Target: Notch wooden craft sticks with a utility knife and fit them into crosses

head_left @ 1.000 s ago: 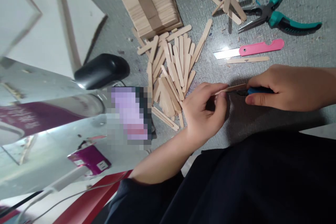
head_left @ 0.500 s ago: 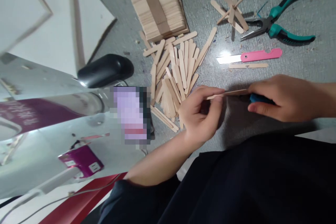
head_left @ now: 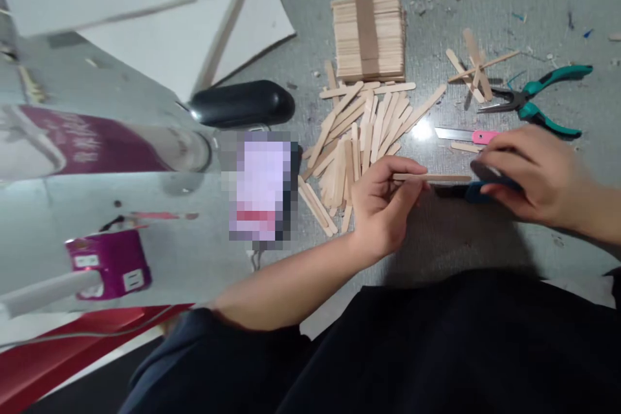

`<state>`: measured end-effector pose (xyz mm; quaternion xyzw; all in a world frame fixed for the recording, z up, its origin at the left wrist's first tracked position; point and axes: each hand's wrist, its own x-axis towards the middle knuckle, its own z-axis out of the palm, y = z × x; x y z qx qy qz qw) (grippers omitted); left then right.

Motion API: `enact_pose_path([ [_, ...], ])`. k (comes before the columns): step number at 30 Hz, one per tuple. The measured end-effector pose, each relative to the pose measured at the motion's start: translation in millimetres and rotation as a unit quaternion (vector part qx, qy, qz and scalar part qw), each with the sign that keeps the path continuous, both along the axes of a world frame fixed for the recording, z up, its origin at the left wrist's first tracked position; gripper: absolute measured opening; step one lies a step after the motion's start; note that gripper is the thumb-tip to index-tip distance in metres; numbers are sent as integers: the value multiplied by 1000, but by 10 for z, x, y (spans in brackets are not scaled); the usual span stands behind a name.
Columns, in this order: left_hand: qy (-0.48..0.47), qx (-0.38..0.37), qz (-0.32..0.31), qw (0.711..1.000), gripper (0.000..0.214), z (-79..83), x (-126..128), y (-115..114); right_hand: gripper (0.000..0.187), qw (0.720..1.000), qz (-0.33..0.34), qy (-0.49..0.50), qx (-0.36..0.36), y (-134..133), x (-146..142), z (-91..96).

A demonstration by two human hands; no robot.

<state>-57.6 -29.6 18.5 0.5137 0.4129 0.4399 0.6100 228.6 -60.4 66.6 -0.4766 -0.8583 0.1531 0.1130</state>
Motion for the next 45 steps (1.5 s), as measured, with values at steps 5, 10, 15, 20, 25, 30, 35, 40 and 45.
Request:
enact_pose_path([
  [5,-17,12,-22,1000,20,-13,5,22,40,983,-96,-156,-15,138,58,179],
  [10,-11,38,-39,998,18,-6,13,32,47,977,-121,-172,-17,191,21,120],
  [15,13,49,-77,996,20,-1,13,37,44,983,-134,-95,-77,244,56,207],
  [20,-35,33,-70,996,23,-73,38,34,24,930,-254,178,-195,84,-9,359],
  [25,-6,35,-108,993,32,-68,10,20,17,807,-158,422,-381,-337,-227,135],
  [30,35,27,-102,994,21,-25,-44,10,9,869,-100,384,-295,-483,-322,-54],
  [35,15,-25,-64,998,23,-20,-44,23,10,909,-127,349,-188,-318,-223,-123],
  [40,52,1,-90,995,34,32,-47,49,7,895,-135,378,-191,-285,-172,-176],
  [45,109,17,-99,989,29,94,-57,50,17,870,-126,355,-319,-277,-261,-25],
])
